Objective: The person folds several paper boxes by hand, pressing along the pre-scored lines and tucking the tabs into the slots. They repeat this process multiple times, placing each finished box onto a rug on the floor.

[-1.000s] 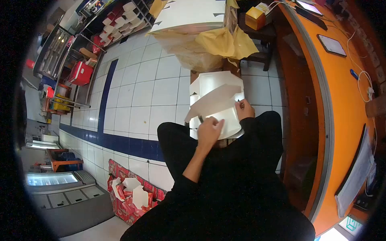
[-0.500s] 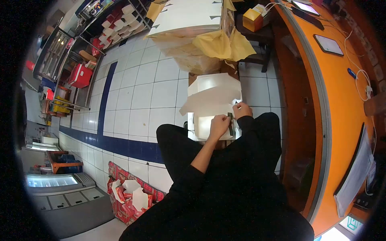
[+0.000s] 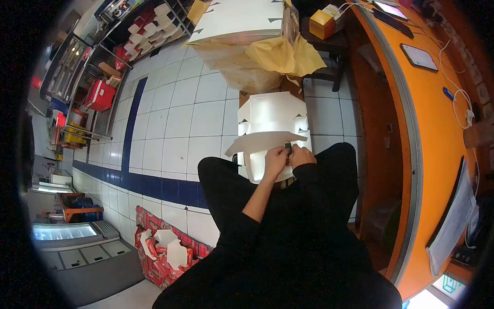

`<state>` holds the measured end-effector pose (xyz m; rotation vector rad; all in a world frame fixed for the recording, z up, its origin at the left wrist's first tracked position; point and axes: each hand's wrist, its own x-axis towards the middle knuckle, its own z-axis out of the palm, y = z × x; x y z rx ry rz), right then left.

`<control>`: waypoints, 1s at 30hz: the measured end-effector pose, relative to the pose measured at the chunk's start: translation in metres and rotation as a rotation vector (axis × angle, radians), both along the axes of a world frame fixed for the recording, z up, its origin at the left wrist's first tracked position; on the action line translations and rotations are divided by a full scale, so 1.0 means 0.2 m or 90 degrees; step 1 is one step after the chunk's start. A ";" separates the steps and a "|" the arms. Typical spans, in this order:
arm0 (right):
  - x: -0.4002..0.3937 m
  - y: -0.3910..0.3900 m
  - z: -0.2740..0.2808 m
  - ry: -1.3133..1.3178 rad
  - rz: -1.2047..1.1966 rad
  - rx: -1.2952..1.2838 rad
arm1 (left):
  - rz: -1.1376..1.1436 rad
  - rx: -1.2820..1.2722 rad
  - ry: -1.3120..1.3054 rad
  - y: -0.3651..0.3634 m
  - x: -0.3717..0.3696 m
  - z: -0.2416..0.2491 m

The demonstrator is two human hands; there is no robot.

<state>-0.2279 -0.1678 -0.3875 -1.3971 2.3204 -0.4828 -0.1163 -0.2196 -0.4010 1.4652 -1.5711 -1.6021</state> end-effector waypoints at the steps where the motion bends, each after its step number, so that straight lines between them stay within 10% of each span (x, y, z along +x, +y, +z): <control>1: 0.00 0.01 -0.01 0.000 0.001 0.000 | -0.004 -0.001 -0.021 0.00 0.01 0.00; 5: -0.01 0.04 0.03 -0.105 -0.077 -0.027 | 0.006 -0.089 0.002 0.02 0.06 0.04; 9: -0.11 0.10 -0.06 -0.149 -0.256 -0.124 | 0.137 -0.452 -0.335 0.07 0.34 0.28; 15: -0.20 0.15 -0.25 -0.218 -0.351 -0.153 | 0.029 -0.156 -0.471 -0.01 0.70 0.14; 17: -0.21 0.15 -0.23 -0.202 -0.343 -0.153 | 0.101 -0.275 -0.418 -0.04 0.79 0.27; 20: -0.27 0.15 -0.35 -0.255 -0.362 -0.126 | 0.324 -0.238 -0.479 -0.03 1.15 0.51; 22: -0.26 0.14 -0.36 -0.254 -0.362 -0.138 | 0.521 -0.383 -0.369 0.00 2.07 -0.08; 23: -0.25 0.14 -0.36 -0.245 -0.367 -0.150 | 0.726 -0.191 -0.304 0.14 2.06 0.25; 26: -0.21 0.12 -0.24 -0.239 -0.363 -0.125 | 1.014 -0.099 -0.226 0.63 2.69 0.12; 30: -0.18 0.11 -0.22 -0.071 -0.276 -0.067 | 1.168 0.117 -0.245 0.87 2.25 0.36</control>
